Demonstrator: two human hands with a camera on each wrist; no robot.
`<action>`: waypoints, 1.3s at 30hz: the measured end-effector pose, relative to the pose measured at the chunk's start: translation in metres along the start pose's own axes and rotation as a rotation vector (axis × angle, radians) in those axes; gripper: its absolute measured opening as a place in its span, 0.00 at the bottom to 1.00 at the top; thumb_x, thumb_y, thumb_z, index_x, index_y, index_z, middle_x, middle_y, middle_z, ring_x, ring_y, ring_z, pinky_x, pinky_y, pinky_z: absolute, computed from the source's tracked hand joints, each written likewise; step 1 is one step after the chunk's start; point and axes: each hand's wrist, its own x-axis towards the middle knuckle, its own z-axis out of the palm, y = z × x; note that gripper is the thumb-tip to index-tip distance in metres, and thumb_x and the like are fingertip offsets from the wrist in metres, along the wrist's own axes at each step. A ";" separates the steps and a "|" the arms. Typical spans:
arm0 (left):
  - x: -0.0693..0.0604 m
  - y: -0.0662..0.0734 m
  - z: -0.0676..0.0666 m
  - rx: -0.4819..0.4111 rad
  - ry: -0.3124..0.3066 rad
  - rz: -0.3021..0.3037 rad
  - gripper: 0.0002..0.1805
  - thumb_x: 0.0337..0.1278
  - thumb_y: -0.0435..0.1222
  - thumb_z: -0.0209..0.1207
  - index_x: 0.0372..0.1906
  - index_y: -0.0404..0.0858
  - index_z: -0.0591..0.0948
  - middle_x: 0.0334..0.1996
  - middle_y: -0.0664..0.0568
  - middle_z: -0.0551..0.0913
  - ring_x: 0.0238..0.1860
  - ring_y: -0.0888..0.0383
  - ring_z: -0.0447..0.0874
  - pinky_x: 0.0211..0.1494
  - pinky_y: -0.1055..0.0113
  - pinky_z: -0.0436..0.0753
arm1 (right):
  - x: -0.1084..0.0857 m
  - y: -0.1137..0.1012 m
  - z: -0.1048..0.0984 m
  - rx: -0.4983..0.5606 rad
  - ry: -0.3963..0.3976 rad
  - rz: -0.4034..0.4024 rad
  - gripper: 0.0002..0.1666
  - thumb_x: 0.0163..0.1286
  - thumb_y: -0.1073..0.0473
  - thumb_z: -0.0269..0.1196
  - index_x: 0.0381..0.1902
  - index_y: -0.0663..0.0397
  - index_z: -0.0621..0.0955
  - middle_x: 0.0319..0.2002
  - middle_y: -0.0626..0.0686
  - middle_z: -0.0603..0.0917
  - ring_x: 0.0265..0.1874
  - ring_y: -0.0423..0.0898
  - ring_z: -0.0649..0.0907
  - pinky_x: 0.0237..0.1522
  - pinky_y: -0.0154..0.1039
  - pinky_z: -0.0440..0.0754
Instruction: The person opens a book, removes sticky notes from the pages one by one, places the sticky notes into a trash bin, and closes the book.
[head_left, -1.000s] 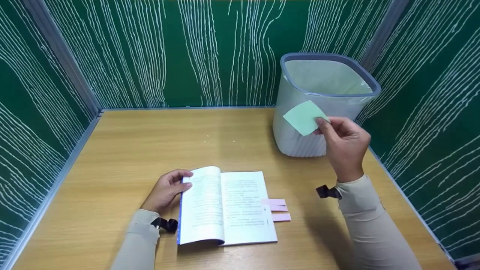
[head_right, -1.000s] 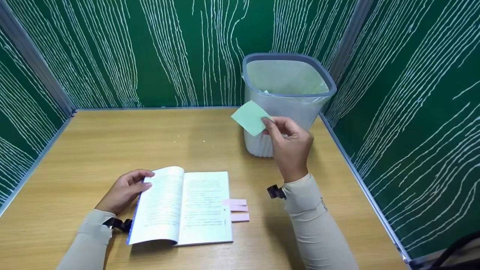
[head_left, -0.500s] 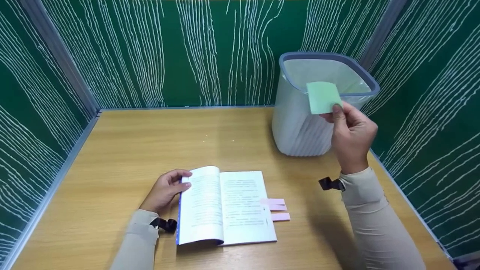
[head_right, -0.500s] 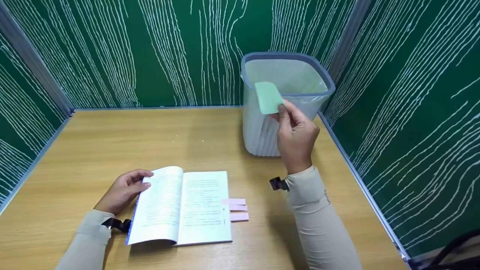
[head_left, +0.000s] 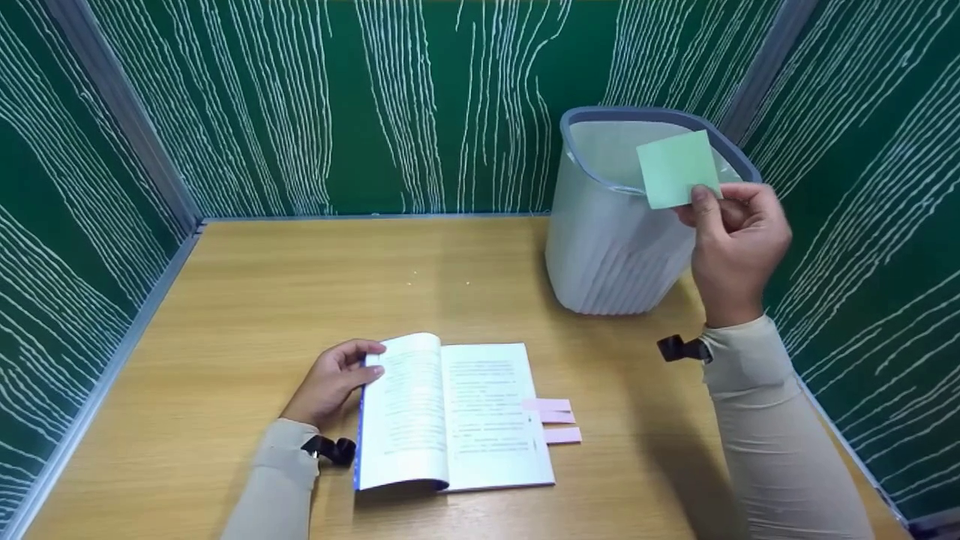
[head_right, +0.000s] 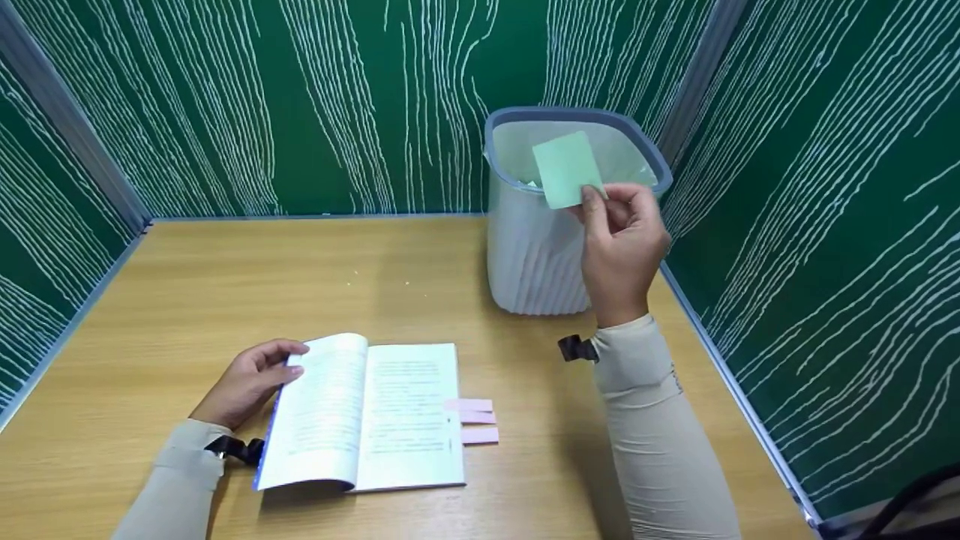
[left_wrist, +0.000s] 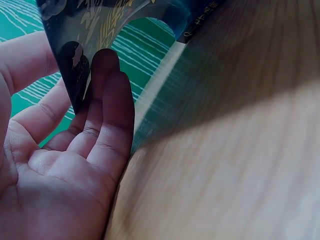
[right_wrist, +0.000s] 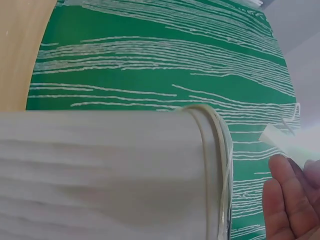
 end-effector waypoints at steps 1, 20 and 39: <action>0.000 0.000 0.000 0.003 -0.001 0.000 0.23 0.61 0.28 0.68 0.59 0.27 0.78 0.54 0.42 0.79 0.47 0.53 0.82 0.47 0.67 0.86 | 0.001 0.000 0.000 -0.003 0.005 0.002 0.14 0.67 0.62 0.71 0.44 0.66 0.82 0.47 0.61 0.90 0.41 0.48 0.92 0.45 0.36 0.87; -0.002 0.002 -0.001 0.014 -0.019 -0.003 0.23 0.62 0.29 0.68 0.60 0.27 0.77 0.56 0.41 0.78 0.49 0.52 0.82 0.48 0.67 0.86 | 0.022 -0.015 0.006 -0.265 0.032 -0.083 0.11 0.67 0.50 0.72 0.42 0.48 0.93 0.42 0.53 0.91 0.33 0.44 0.84 0.43 0.30 0.85; -0.002 0.002 -0.002 0.048 -0.005 -0.011 0.23 0.62 0.29 0.68 0.60 0.28 0.78 0.56 0.41 0.78 0.49 0.51 0.82 0.49 0.67 0.86 | 0.033 -0.012 0.004 -0.331 -0.007 0.068 0.13 0.69 0.49 0.70 0.50 0.40 0.90 0.52 0.48 0.90 0.45 0.45 0.89 0.52 0.30 0.85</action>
